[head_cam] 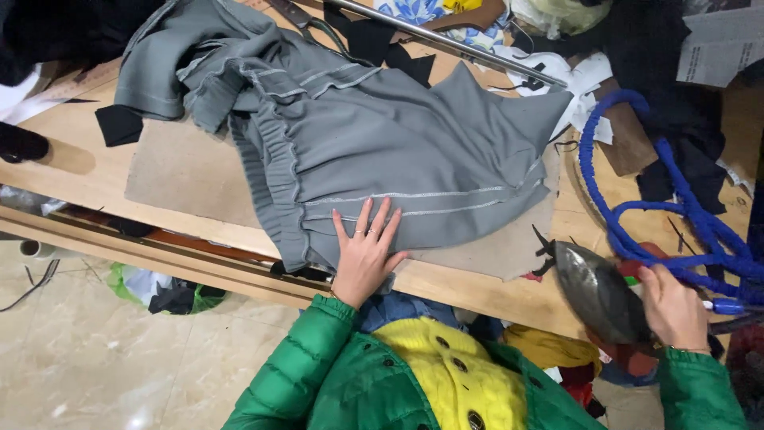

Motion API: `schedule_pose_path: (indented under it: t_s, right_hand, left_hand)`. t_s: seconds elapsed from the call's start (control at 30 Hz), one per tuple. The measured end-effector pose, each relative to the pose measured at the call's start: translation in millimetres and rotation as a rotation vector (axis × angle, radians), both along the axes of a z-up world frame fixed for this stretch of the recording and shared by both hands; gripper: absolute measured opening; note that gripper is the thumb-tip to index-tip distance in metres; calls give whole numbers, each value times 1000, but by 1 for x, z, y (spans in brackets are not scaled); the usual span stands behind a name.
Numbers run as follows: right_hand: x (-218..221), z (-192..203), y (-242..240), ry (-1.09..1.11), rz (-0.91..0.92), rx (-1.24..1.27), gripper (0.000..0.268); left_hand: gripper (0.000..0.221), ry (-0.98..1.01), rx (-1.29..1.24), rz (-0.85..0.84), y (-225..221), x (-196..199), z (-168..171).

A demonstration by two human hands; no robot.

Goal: Ironing a grey garment on a workbench using a steam iron, including repositioning and smoothing the fabric.

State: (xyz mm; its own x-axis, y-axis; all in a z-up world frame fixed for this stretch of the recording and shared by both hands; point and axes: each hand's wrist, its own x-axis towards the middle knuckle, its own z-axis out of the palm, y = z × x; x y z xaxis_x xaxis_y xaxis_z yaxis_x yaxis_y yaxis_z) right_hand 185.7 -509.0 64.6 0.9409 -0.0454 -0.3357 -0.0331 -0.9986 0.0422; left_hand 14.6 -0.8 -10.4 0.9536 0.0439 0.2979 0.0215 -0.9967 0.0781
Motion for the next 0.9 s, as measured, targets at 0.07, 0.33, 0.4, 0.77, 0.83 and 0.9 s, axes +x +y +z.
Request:
schedule_pose_path:
  t_s: [0.07,0.33,0.4,0.77,0.83,0.9]
  right_hand:
    - [0,-14,-23,-54,-14,-18,53]
    - [6,-50,-60,-201,23,-37,54]
    - [9,-62,-67,-581,367,-429,46]
    - [1,-54,255,-437,807,312,89]
    - [3,-72,277,-387,876,375,97]
    - [4,-74,297,-438,936,390,102]
  left_hand:
    - [90,3,10,-14,1,0,3]
    - [95,4,38,-3,9,-7,3]
    - [71,-50,-67,1,16,-13,-2]
    - [38,-448,-402,143,66,-43,-23]
    - [45,-526,-501,169,96,-53,-13]
    - [31,-822,-424,228,136,-65,-1]
